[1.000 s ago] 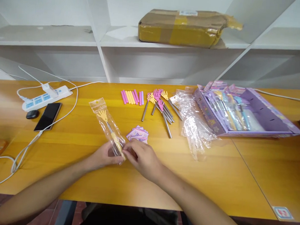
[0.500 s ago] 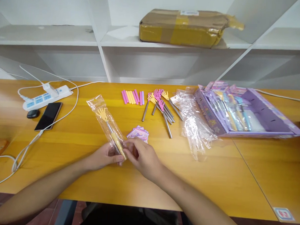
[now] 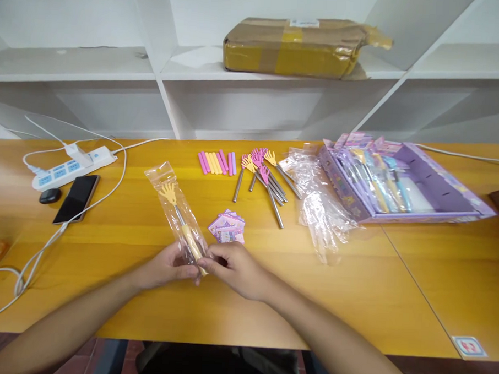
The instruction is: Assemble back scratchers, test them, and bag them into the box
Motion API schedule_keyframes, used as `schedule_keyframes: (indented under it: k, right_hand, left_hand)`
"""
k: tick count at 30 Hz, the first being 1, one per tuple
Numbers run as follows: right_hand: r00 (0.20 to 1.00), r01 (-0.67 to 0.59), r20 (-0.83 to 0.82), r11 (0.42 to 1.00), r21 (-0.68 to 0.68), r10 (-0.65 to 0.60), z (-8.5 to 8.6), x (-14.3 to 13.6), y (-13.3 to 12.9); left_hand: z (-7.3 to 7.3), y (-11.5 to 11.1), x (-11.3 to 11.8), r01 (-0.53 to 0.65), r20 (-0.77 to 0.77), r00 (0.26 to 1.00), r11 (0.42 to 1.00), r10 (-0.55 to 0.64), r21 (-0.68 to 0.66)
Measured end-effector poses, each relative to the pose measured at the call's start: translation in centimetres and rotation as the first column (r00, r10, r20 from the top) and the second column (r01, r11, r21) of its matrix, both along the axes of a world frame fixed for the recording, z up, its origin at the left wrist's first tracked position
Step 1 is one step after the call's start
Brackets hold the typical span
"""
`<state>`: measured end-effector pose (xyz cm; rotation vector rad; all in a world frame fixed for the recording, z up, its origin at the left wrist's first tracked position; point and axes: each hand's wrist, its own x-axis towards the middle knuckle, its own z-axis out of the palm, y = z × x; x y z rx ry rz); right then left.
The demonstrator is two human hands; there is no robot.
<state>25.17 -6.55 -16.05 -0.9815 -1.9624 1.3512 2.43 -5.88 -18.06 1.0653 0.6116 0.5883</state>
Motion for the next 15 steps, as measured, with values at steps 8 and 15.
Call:
schedule_keyframes:
  k: [8, 15]
  right_hand:
    - [0.961, -0.245, -0.216, 0.896, -0.369, 0.173, -0.2, 0.1, -0.2]
    - [0.908, -0.348, -0.391, 0.788, -0.508, 0.15, -1.9, -0.3, -0.1]
  left_hand:
    - [0.1, 0.2, -0.1, 0.078, -0.008, 0.997, 0.996, -0.078, -0.05]
    - [0.9, 0.7, 0.1, 0.169, 0.033, 0.985, 0.985, -0.168, -0.045]
